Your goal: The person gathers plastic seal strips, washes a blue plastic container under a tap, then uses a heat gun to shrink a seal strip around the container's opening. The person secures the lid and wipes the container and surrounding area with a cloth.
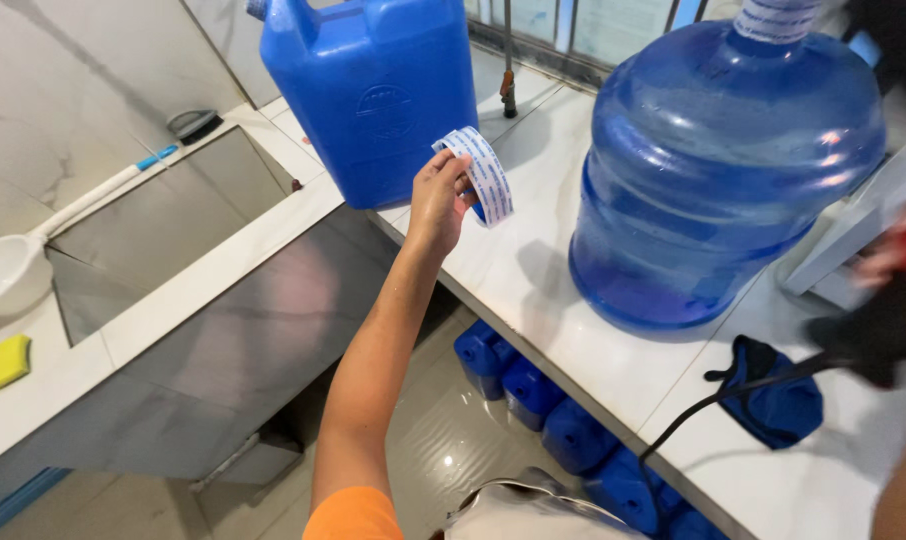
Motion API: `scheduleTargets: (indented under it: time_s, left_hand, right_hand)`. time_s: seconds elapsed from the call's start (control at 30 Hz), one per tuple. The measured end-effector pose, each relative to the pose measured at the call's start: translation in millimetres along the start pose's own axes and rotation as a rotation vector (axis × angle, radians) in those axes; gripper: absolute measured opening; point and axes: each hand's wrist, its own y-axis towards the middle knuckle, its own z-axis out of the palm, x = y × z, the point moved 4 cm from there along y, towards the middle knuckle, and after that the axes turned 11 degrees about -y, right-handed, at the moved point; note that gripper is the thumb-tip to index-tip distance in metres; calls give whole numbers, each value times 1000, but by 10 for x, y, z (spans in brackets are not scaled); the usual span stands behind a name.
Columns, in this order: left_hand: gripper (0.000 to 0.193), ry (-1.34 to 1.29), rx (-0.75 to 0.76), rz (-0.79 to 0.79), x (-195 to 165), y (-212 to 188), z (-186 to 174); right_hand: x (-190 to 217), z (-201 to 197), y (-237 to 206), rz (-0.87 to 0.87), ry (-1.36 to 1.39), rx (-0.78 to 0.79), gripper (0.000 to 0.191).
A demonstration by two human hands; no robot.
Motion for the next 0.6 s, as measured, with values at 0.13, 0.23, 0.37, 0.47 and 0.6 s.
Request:
scheduleTargets:
  time_s: [0.13, 0.23, 0.37, 0.47, 0.6]
  left_hand:
    - [22, -2, -68, 25, -323, -111, -81]
    - [23, -60, -66, 68, -548, -206, -219]
    - [20, -78, -99, 99, -768, -293, -524]
    - [17, -94, -123, 102, -898, -326, -739]
    - [15, -89, -136, 98, -1026, -354, -957]
  right_hand:
    - [-326, 1322, -497, 212, 365, 182, 34]
    - [-538, 2117, -762, 328, 293, 196, 35]
    - [-600, 2780, -1051, 443, 144, 155, 33]
    - [-519, 3072, -1154, 351, 123, 163, 32]
    - [-505, 3373, -1220, 368, 214, 143, 33]
